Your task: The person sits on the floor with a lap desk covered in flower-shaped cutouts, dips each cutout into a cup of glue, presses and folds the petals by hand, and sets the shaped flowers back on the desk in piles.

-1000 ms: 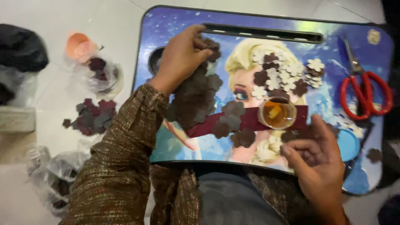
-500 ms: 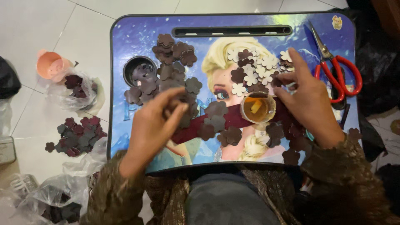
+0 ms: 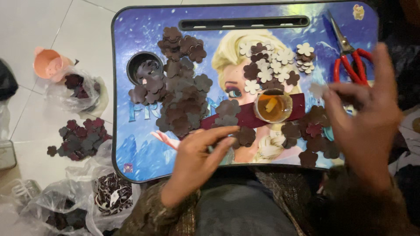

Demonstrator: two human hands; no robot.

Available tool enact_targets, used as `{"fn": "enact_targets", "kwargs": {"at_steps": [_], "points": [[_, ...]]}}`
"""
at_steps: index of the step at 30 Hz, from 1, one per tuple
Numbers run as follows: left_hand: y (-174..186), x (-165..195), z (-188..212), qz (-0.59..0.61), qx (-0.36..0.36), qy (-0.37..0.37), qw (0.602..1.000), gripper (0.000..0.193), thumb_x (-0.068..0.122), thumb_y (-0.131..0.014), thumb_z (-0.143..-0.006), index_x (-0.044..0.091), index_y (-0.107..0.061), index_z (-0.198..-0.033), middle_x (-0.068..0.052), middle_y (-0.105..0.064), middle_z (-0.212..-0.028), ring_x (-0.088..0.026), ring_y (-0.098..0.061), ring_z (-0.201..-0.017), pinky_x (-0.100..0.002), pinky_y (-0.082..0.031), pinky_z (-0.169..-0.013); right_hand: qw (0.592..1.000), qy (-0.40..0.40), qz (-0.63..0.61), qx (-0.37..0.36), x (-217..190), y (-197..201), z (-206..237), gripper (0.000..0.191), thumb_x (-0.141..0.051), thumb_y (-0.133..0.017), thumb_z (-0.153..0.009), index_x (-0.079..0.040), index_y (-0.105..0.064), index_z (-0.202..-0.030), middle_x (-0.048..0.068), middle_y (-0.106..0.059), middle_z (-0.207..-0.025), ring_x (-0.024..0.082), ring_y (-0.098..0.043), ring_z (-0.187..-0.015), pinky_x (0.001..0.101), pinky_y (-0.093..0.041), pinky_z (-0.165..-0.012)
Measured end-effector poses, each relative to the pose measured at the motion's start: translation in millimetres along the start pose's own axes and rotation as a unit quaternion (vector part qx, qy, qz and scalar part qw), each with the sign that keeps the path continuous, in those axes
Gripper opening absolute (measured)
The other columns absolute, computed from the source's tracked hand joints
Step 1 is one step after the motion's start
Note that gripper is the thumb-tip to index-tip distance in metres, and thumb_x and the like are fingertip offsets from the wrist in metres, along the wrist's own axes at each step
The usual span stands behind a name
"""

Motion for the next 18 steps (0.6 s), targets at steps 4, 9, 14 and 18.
{"fn": "enact_targets", "kwargs": {"at_steps": [4, 9, 14, 18], "points": [[-33, 13, -2, 0.108, -0.035, -0.008, 0.994, 0.035, 0.015, -0.078, -0.09, 0.008, -0.072, -0.123, -0.005, -0.078, -0.109, -0.011, -0.066, -0.082, -0.026, -0.055, -0.074, 0.942, -0.112, -0.311, -0.053, -30, -7, 37, 0.083, 0.006, -0.063, -0.1, -0.001, -0.017, -0.169, 0.021, -0.074, -0.107, 0.021, -0.077, -0.101, 0.0321, -0.066, -0.086], [-59, -1, 0, 0.256, -0.06, 0.08, 0.962, 0.03, 0.011, -0.071, -0.096, 0.003, -0.07, -0.125, -0.003, -0.078, -0.116, -0.007, -0.072, -0.096, -0.024, -0.059, -0.085, 0.942, -0.113, -0.309, -0.07, -47, -39, 55, 0.078, 0.001, -0.073, -0.091, -0.002, -0.035, -0.16, 0.014, -0.075, -0.109, 0.018, -0.069, -0.094, 0.0282, -0.055, -0.081], [-40, -34, 6, 0.186, 0.006, 0.123, 0.975, 0.022, 0.009, -0.071, -0.096, 0.003, -0.076, -0.117, -0.006, -0.08, -0.107, -0.009, -0.075, -0.093, -0.025, -0.06, -0.082, 0.997, 0.065, 0.037, -0.019, -41, -42, 43, 0.044, -0.018, -0.089, -0.086, -0.005, -0.071, -0.125, 0.016, -0.065, -0.135, 0.036, -0.058, -0.124, 0.0472, -0.049, -0.105], [-30, -38, 10, 0.108, 0.032, 0.051, 0.992, 0.023, 0.005, -0.07, -0.095, 0.003, -0.076, -0.117, -0.009, -0.077, -0.111, -0.014, -0.073, -0.1, -0.028, -0.058, -0.089, 0.991, 0.099, 0.079, -0.045, -35, -63, 37, 0.045, -0.031, -0.089, -0.084, -0.005, -0.075, -0.118, 0.021, -0.054, -0.15, 0.043, -0.046, -0.141, 0.0531, -0.041, -0.117]]}}
Point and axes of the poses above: each hand's wrist, its own z-axis away from the middle knuckle, its own y-axis out of the back of the hand, x = y × z, the point moved 7 cm from there along -z, towards the middle knuckle
